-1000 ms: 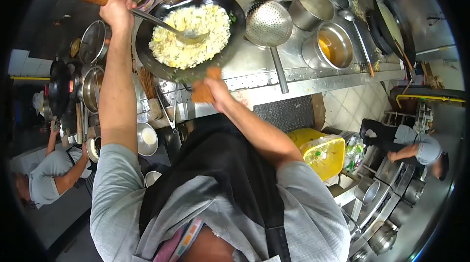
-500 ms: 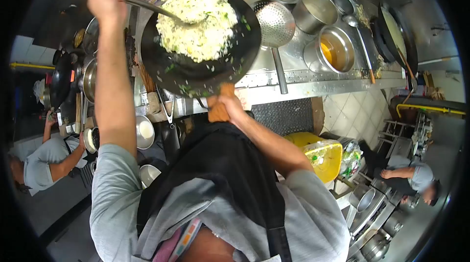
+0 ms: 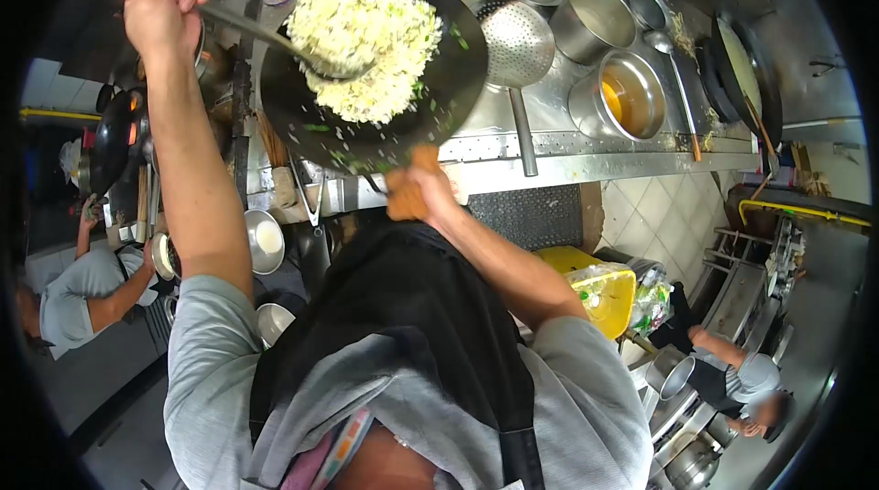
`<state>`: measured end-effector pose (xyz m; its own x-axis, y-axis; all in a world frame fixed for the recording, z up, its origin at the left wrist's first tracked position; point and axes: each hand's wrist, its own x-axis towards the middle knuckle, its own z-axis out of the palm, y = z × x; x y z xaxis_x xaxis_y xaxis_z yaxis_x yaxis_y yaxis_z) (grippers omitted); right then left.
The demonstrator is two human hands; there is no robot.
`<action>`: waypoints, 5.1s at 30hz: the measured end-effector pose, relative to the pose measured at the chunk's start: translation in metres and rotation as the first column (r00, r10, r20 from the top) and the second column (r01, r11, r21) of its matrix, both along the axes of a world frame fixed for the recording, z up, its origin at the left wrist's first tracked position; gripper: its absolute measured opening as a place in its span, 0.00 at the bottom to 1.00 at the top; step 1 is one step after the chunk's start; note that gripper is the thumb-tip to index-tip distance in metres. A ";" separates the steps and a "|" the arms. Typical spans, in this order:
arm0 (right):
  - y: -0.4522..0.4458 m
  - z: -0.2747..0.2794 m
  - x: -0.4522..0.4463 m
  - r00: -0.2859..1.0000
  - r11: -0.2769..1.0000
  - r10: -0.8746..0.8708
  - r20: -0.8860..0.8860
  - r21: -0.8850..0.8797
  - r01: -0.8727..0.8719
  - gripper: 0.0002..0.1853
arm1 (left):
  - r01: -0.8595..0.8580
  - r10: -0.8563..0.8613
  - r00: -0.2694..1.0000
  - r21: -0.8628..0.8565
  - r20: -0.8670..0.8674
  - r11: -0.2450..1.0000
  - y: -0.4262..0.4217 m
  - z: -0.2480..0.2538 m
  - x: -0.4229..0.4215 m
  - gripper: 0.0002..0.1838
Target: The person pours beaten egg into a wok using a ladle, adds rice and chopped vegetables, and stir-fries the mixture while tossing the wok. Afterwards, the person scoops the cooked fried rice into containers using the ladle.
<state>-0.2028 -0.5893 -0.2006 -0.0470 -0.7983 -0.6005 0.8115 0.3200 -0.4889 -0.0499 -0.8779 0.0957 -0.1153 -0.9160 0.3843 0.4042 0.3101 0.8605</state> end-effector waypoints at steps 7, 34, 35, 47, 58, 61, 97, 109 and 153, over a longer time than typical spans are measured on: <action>-0.050 0.003 0.001 0.999 0.999 0.043 0.002 0.013 -0.043 0.18 | -0.156 0.158 0.987 -0.039 0.043 0.987 -0.062 -0.092 -0.037 0.16; -0.154 -0.054 -0.021 0.987 0.999 -0.031 -0.158 0.021 0.035 0.16 | -0.125 0.126 0.992 -0.076 0.008 0.989 -0.075 -0.067 -0.090 0.17; -0.154 -0.056 -0.020 0.988 0.999 -0.048 -0.147 0.008 0.050 0.16 | -0.119 0.114 0.993 -0.139 -0.039 0.983 -0.069 -0.070 -0.090 0.16; -0.156 -0.063 -0.009 0.990 0.998 -0.051 -0.133 0.021 0.054 0.15 | -0.152 0.151 0.987 -0.014 -0.054 0.988 -0.080 -0.138 -0.111 0.16; -0.155 -0.042 -0.020 0.989 0.986 0.138 -0.050 0.100 -0.132 0.13 | -0.217 0.235 0.971 0.271 -0.034 0.938 -0.115 -0.127 -0.088 0.15; -0.098 0.033 0.003 1.000 0.991 -0.009 0.024 0.134 0.005 0.12 | -0.042 0.053 0.998 0.333 -0.024 0.942 -0.102 -0.061 -0.043 0.16; -0.002 -0.004 -0.008 0.997 0.997 0.077 -0.004 -0.001 -0.077 0.23 | -0.152 0.153 0.984 0.019 -0.090 0.988 -0.015 -0.013 -0.012 0.18; -0.004 -0.009 -0.018 0.998 0.998 0.056 -0.040 0.014 -0.056 0.23 | -0.215 0.214 0.976 -0.043 -0.040 0.976 -0.017 0.027 -0.043 0.12; -0.158 -0.053 -0.019 0.996 0.998 0.012 -0.089 0.067 -0.006 0.16 | -0.201 0.203 0.979 0.044 -0.025 0.979 -0.118 -0.133 -0.102 0.14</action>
